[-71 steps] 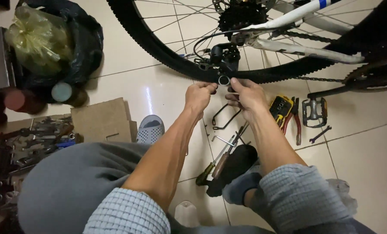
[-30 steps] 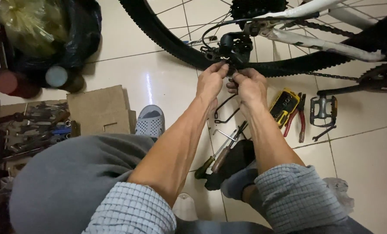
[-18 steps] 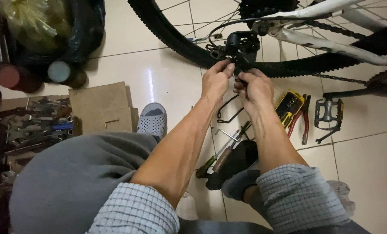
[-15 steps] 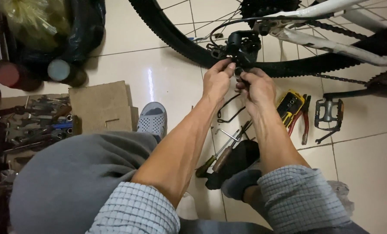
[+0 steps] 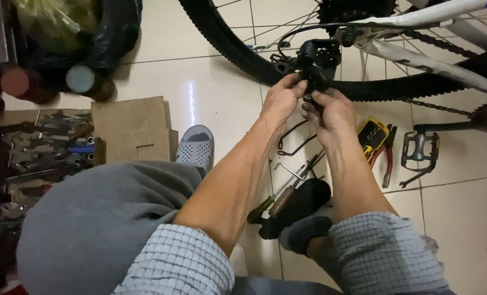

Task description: The person sits on the floor and works on the rear derailleur of a bicycle. They use an Allen key to tighten a bolt on the derailleur, then use pliers to adjust a cable or housing attached to the mechanism.

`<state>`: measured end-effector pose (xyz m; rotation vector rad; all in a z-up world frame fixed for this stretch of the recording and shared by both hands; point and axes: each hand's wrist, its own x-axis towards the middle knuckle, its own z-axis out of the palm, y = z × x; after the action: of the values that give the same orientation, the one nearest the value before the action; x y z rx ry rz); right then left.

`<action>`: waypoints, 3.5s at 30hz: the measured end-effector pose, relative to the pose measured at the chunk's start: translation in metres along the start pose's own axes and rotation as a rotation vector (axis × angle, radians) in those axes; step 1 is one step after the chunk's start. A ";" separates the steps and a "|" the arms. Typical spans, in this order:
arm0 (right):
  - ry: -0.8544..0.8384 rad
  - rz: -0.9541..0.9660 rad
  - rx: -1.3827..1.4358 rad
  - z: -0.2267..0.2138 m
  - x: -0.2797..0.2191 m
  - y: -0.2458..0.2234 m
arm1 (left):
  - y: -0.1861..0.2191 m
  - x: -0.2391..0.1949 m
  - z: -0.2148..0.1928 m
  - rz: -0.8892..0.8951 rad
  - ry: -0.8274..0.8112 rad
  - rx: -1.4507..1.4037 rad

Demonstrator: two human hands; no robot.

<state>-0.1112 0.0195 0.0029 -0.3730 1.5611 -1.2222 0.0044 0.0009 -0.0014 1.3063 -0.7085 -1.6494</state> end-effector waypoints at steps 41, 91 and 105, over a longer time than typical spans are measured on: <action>-0.017 0.018 -0.086 -0.009 0.010 0.004 | -0.008 0.016 0.006 -0.250 0.091 -0.281; 0.017 0.053 0.054 0.011 0.016 0.007 | 0.020 -0.009 -0.007 -0.067 0.032 0.004; -0.003 -0.029 -0.039 0.012 0.008 0.007 | 0.005 -0.003 -0.002 -0.016 0.059 -0.038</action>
<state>-0.1016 0.0109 -0.0060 -0.4238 1.5836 -1.2149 0.0080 0.0016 0.0033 1.3317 -0.6297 -1.6226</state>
